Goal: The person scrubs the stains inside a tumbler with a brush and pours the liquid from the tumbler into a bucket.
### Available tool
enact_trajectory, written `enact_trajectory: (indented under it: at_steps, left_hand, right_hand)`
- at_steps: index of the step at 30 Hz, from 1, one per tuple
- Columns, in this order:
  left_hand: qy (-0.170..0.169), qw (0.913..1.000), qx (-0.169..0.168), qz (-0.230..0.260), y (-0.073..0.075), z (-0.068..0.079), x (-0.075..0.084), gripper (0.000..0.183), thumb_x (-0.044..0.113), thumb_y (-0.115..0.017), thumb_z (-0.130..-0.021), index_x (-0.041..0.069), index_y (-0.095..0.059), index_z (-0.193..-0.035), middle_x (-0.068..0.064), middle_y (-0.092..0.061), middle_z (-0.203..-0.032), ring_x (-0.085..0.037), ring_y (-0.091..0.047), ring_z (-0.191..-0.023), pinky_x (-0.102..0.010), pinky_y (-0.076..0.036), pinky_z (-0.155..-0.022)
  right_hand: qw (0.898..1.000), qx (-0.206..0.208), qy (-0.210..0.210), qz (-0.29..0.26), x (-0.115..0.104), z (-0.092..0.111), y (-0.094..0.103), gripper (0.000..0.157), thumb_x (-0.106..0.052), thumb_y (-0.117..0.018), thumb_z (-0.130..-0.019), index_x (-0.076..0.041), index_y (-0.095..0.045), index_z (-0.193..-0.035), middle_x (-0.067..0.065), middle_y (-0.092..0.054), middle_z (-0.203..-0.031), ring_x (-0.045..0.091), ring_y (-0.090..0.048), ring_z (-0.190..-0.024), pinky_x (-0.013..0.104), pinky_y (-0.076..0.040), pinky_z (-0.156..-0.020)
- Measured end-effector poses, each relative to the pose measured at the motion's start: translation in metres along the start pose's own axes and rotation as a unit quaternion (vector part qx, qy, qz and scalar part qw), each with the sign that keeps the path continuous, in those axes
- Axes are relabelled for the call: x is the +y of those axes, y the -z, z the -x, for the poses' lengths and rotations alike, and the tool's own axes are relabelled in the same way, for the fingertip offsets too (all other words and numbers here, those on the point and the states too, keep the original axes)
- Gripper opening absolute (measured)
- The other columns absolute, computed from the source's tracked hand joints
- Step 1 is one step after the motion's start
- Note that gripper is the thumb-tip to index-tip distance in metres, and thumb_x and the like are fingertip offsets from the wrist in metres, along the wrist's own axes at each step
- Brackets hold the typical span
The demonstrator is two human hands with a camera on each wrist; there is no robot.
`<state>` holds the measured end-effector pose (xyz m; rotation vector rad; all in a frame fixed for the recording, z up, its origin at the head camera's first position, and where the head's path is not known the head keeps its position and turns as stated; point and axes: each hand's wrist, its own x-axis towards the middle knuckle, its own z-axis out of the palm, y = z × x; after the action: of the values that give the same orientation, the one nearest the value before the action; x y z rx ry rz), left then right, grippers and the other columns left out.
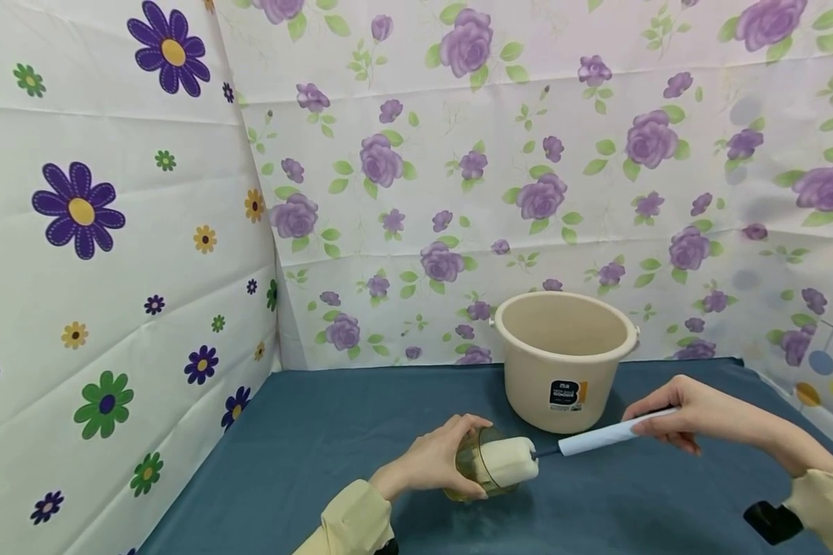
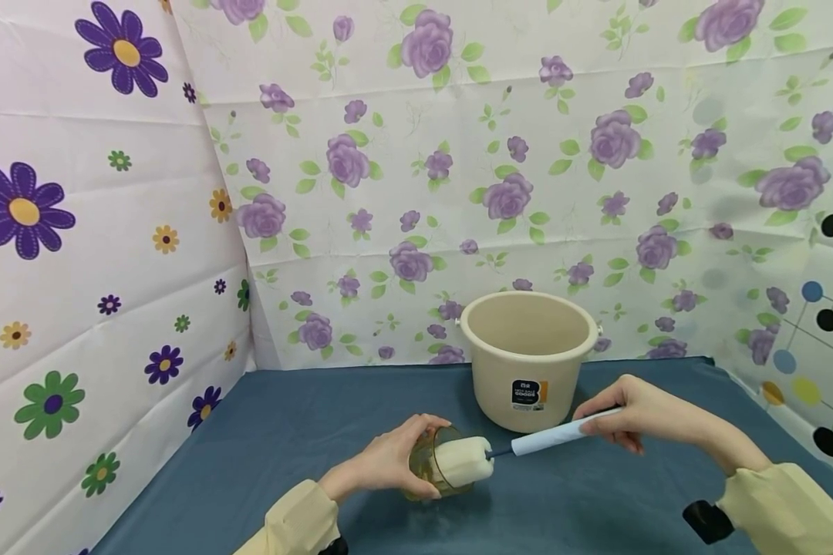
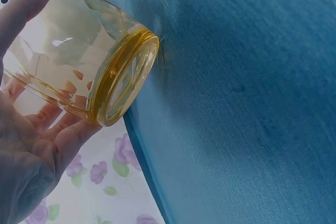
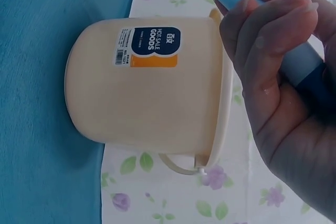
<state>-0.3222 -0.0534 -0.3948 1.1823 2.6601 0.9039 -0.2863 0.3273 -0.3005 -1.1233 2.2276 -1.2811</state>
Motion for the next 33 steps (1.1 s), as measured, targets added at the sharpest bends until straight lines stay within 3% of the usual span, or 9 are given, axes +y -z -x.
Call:
enact_trajectory:
  at_steps: [9, 16, 22, 33]
  left_hand:
    - [-0.011, 0.9999, 0.006, -0.005, -0.0008, -0.0003, -0.0015, 0.080, 0.042, -0.078, -0.066, 0.025, -0.036, -0.133, 0.010, -0.043, -0.108, -0.007, -0.047, -0.092, -0.032, -0.042, -0.067]
    - [-0.004, 1.0000, 0.008, -0.004, -0.0020, -0.0003, -0.0019, 0.081, 0.042, -0.079, -0.066, 0.028, -0.036, -0.133, 0.009, -0.043, -0.107, -0.008, -0.047, -0.087, -0.030, -0.041, -0.063]
    - [0.000, 1.0000, 0.006, -0.003, -0.0018, 0.0000, -0.0017, 0.080, 0.044, -0.078, -0.066, 0.030, -0.035, -0.132, 0.009, -0.043, -0.107, -0.008, -0.047, -0.088, -0.031, -0.042, -0.065]
    - [-0.001, 1.0000, 0.006, -0.005, -0.0012, 0.0003, -0.0025, 0.079, 0.044, -0.078, -0.067, 0.031, -0.035, -0.132, 0.009, -0.043, -0.109, -0.009, -0.047, -0.095, -0.032, -0.042, -0.067]
  right_hand:
    - [1.000, -0.005, 0.002, -0.005, -0.0014, -0.0034, -0.0033, 0.028, 0.004, -0.044, -0.093, 0.001, -0.060, -0.116, 0.007, -0.058, -0.059, 0.013, -0.049, -0.038, 0.035, -0.043, -0.038]
    - [0.999, 0.018, 0.026, 0.010, -0.0039, -0.0063, -0.0059, 0.027, 0.005, -0.045, -0.092, 0.004, -0.059, -0.115, 0.008, -0.057, -0.057, 0.015, -0.049, -0.038, 0.035, -0.043, -0.041]
    - [0.999, 0.042, 0.011, 0.020, -0.0063, -0.0059, -0.0056, 0.025, 0.002, -0.047, -0.092, 0.002, -0.060, -0.114, 0.012, -0.055, -0.055, 0.017, -0.049, -0.039, 0.035, -0.043, -0.041]
    - [0.999, 0.040, -0.006, 0.028, -0.0023, 0.0003, -0.0012, 0.026, 0.001, -0.046, -0.093, 0.002, -0.061, -0.114, 0.008, -0.054, -0.053, 0.018, -0.049, -0.039, 0.035, -0.044, -0.044]
